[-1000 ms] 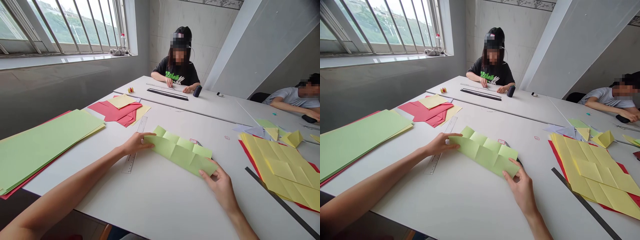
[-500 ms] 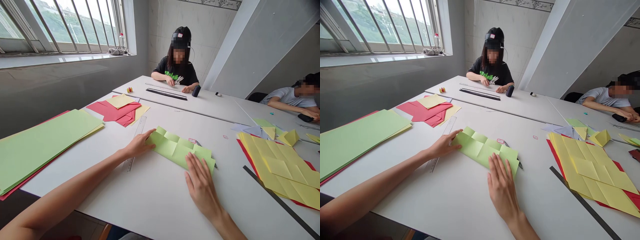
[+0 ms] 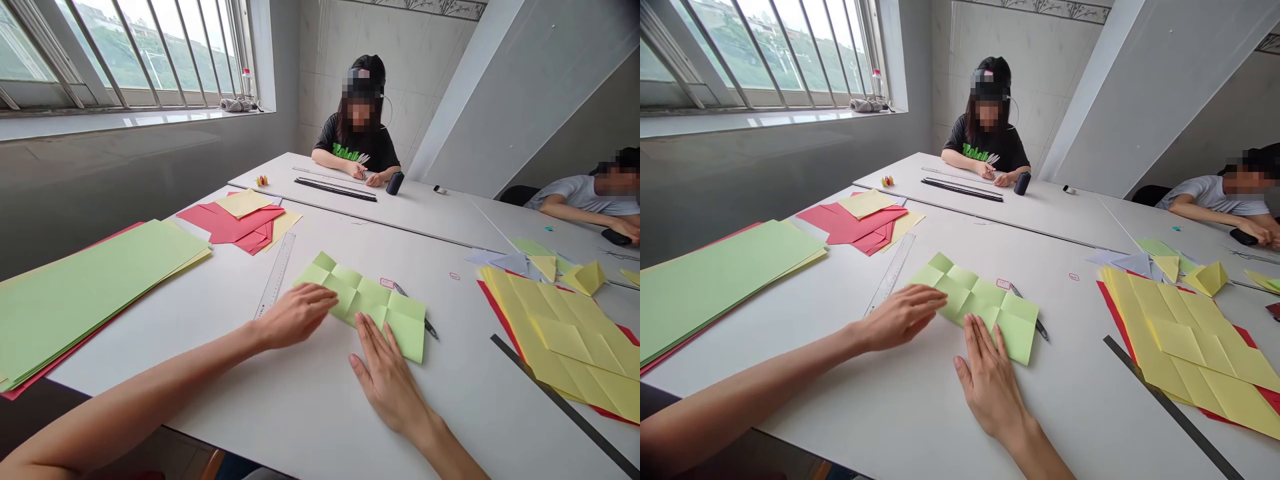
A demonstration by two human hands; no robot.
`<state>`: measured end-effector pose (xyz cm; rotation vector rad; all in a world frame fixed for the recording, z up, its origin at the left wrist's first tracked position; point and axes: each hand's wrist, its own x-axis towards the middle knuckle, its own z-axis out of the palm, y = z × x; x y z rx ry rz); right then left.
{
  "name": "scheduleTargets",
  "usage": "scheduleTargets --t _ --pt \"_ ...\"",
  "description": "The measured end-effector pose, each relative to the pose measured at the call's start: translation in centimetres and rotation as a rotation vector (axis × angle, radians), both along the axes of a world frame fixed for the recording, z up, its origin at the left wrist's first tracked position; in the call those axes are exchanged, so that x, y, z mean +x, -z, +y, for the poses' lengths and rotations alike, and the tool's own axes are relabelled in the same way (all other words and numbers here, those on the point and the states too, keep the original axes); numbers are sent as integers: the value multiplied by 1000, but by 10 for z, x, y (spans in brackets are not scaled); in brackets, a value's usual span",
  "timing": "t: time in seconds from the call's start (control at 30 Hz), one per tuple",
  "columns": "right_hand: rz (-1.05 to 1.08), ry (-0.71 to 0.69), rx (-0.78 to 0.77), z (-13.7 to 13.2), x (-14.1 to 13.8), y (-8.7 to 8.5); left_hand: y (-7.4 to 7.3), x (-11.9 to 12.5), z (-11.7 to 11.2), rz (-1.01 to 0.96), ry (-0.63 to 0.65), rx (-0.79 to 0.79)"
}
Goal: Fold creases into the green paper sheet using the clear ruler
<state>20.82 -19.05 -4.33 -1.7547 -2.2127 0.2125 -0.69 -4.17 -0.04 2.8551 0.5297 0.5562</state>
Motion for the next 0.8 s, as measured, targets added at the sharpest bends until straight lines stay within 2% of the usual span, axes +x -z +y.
scheduleTargets --t 0.07,0.17,0.3,0.47,0.8 --pt "0 5 -2 1 -1 0 3 12 -25 68 178 -15" --pt "-5 14 10 0 -1 0 11 18 -41 121 236 -35" --pt "-2 14 19 0 0 0 15 4 -32 158 189 -22" --pt "9 24 27 0 0 2 12 -25 -19 142 114 9" --pt "18 32 22 -1 1 2 6 -53 0 103 -140 131"
